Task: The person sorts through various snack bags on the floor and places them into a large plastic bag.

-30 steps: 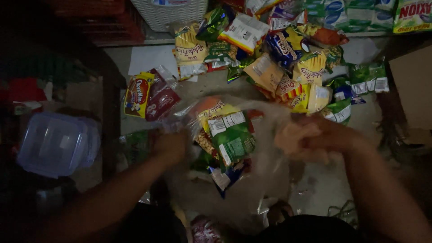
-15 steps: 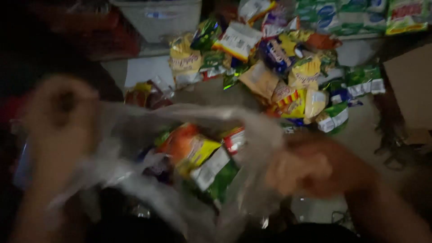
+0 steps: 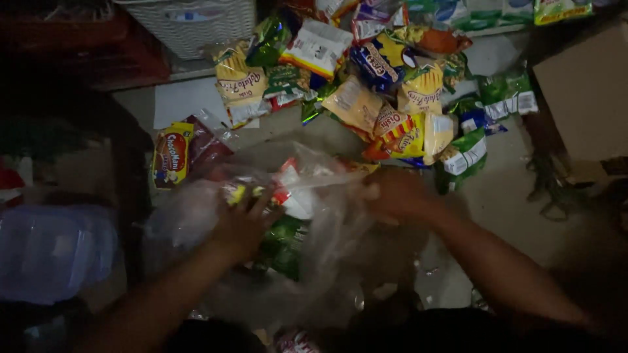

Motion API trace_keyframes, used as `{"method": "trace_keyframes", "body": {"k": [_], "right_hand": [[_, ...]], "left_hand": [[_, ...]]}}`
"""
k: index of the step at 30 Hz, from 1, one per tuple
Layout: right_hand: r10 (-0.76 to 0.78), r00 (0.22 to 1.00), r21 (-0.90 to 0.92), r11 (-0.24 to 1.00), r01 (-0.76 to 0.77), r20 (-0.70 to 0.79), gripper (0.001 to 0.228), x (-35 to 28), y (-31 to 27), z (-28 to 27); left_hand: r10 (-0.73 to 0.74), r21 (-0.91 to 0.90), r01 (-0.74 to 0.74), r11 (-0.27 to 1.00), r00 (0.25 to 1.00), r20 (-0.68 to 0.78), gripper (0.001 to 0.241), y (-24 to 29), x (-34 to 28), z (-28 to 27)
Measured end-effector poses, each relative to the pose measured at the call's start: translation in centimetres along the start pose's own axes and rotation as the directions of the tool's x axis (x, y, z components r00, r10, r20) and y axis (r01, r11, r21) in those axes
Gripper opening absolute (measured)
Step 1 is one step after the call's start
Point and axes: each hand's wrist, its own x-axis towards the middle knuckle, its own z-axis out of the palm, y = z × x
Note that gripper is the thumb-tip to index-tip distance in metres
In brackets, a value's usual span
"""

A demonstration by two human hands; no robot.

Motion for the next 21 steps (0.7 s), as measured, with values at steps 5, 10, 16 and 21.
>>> {"method": "trace_keyframes", "body": {"k": [5,10,16,21], "right_hand": [[-0.18,0.955,0.089,0.983,0.164,0.236,0.042,-1.3,0.5,3.6],[-0.334,0.863,0.059,0.939,0.338,0.379,0.047,0.0,1.3,7.1],[-0.129,0.952,-0.066,0.986,0.153,0.278,0.056,0.6,4.0,6.6],[-0.255,0.955,0.163,0.959,0.231,0.153,0.07,0.5,6.1,8.4]], "left_hand": [[0.009,-0.025,-0.007,1.0,0.999,0.048,0.072,2.5,3.3,-2.7],[0.145,-0.143,-0.184,0.973,0.958,-0.247,0.021,6.3,10.9,-10.0],[0.168,-0.288,-0.272,0.918,0.926,-0.338,0.029,10.1,23.0,-4.4],[0.198,-0.263,-0.317,0.911,0.897,-0.394,0.044,12.4,25.5,-2.8]]}}
